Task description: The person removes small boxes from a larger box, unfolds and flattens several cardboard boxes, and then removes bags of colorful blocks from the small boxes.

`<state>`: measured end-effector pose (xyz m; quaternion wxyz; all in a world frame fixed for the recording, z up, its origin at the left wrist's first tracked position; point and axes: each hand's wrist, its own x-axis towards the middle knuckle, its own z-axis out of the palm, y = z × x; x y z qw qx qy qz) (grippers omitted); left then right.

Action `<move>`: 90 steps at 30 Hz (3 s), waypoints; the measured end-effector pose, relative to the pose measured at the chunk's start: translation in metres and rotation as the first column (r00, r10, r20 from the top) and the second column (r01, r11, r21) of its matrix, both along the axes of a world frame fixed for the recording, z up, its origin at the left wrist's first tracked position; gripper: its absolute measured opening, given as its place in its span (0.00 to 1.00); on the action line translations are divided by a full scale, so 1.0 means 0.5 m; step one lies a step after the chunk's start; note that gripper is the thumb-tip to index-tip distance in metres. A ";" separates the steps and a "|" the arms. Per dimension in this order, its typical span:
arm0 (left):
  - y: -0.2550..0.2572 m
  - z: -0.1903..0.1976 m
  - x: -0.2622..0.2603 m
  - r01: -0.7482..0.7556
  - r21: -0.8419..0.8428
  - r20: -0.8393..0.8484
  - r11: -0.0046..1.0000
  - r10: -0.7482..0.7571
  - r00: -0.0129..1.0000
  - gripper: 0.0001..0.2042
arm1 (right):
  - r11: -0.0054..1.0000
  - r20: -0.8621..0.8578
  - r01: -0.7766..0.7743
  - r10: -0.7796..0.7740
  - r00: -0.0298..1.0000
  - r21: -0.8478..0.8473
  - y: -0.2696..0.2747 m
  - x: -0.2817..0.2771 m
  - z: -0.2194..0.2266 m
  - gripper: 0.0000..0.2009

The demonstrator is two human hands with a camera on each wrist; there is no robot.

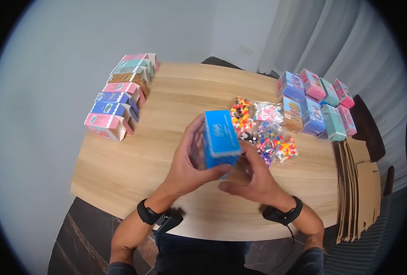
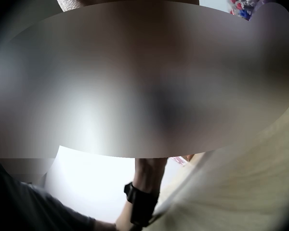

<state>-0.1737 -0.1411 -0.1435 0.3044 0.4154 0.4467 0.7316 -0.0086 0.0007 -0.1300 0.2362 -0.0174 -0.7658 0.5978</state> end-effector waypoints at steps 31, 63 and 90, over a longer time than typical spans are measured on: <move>0.009 0.030 -0.005 -0.231 -0.153 -0.737 0.961 0.045 0.674 0.44 | 0.937 0.101 0.322 -0.310 0.945 -0.139 0.002 0.017 0.062 0.24; -0.438 0.064 -0.339 -0.721 0.053 -0.945 0.691 -0.200 -0.261 0.41 | 0.521 -0.081 0.513 -0.644 0.761 0.682 0.242 0.134 0.169 0.11; -0.202 0.077 -0.058 -0.480 -0.094 -0.844 0.872 0.186 0.504 0.22 | -0.089 -0.374 0.653 -0.873 0.312 0.752 0.466 0.233 0.141 0.22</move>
